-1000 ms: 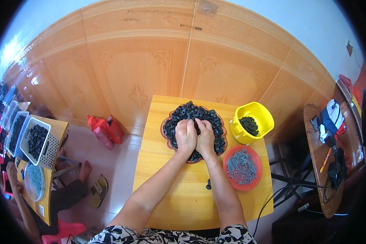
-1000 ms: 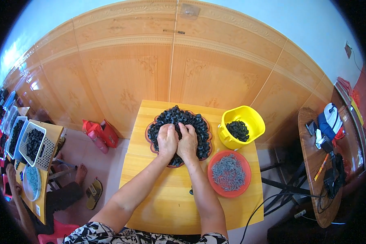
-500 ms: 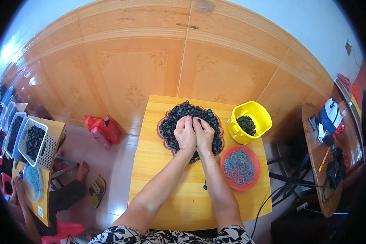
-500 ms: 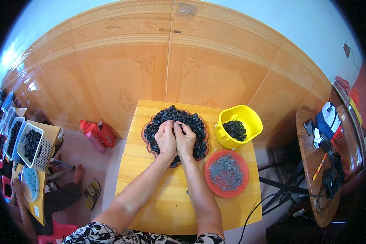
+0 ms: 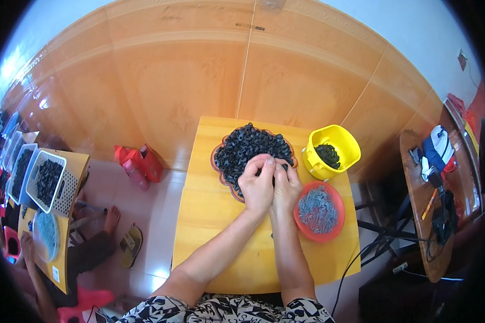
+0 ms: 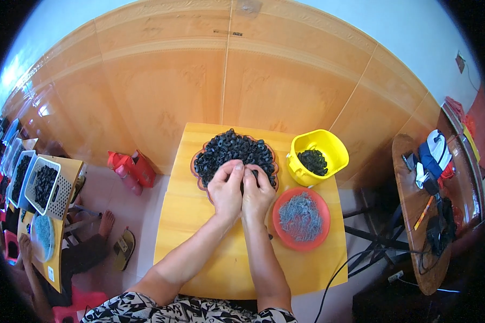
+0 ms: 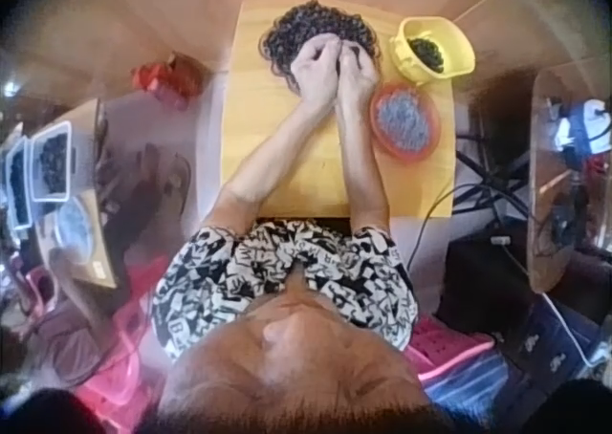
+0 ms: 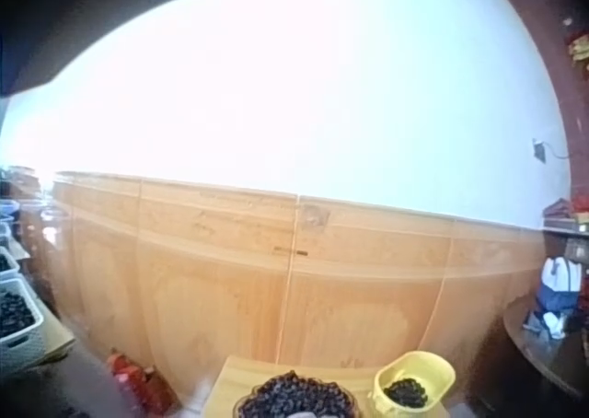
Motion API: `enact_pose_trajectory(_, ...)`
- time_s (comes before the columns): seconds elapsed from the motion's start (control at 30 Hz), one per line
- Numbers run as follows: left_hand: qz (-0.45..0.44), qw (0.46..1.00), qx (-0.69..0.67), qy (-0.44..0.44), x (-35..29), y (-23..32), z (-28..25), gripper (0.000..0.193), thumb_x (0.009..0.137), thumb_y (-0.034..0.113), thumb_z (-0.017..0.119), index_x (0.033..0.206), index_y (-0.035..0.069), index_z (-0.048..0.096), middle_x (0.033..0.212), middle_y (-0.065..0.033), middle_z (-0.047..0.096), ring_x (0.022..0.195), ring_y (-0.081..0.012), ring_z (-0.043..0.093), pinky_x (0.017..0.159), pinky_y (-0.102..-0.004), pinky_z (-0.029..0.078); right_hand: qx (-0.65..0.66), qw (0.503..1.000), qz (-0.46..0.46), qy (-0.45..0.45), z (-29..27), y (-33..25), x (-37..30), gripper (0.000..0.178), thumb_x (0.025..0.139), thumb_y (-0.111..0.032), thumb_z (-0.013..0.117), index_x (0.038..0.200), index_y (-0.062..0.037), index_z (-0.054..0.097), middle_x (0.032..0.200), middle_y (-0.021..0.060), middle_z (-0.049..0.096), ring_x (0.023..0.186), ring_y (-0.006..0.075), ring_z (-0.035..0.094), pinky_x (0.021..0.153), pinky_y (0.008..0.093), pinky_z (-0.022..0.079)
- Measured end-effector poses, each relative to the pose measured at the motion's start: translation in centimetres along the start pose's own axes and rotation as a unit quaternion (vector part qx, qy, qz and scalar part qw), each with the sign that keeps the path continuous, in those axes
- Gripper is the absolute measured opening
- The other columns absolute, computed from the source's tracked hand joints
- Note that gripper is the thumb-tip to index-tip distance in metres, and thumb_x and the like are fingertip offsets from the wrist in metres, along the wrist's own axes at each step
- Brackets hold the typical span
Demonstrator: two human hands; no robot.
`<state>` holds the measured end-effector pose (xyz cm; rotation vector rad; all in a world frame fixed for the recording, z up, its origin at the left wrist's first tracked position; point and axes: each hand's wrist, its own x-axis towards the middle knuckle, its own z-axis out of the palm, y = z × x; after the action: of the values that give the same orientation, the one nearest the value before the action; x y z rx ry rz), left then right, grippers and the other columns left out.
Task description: The person assembles small components by picking up black plastic pieces and metal pins from trays on the table and inserting the pins into the plastic pieces by hand.
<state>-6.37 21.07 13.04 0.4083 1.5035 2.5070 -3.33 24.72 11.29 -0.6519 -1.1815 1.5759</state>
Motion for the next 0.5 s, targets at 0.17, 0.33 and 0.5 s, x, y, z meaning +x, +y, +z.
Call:
enact_pose_trajectory(0.17, -0.017, 0.999, 0.021, -0.038, -6.7, 0.9, -4.3, 0.009, 0.083, 0.004, 0.059, 0.081, -0.004, 0.062, 0.097, -0.0114, 0.060, 0.095, -0.0172, 0.054, 0.084, -0.0287, 0.043, -0.085, 0.996, -0.005, 0.029, -2.8, -0.8, -8.0, 0.011, 0.082, -0.003, 0.055, 0.089, 0.0038, 0.062, 0.094, 0.0077, 0.062, 0.089, 0.0139, 0.056, 0.081, 0.0264, 0.044)
enact_pose_trajectory(0.33, -0.085, 0.996, 0.019, -0.030, -9.7, -3.1, -8.3, 0.011, 0.086, 0.005, 0.056, 0.087, -0.003, 0.062, 0.097, -0.0083, 0.060, 0.086, -0.0117, 0.055, 0.077, -0.0233, 0.045, -0.094, 0.994, -0.024, 0.042, -5.1, 3.5, -11.7, 0.008, 0.081, -0.001, 0.058, 0.085, 0.0048, 0.062, 0.093, 0.0085, 0.061, 0.086, 0.0156, 0.056, 0.079, 0.0270, 0.045)
enact_pose_trajectory(0.5, -0.095, 0.995, 0.000, -0.003, -9.0, -6.9, -9.2, 0.013, 0.088, 0.008, 0.054, 0.090, -0.003, 0.061, 0.090, -0.0074, 0.062, 0.082, -0.0118, 0.056, 0.075, -0.0243, 0.046, -0.163, 0.984, -0.066, 0.027, -5.3, 5.8, -11.0, 0.008, 0.080, -0.004, 0.060, 0.084, 0.0025, 0.062, 0.090, 0.0091, 0.060, 0.082, 0.0172, 0.057, 0.076, 0.0273, 0.046)
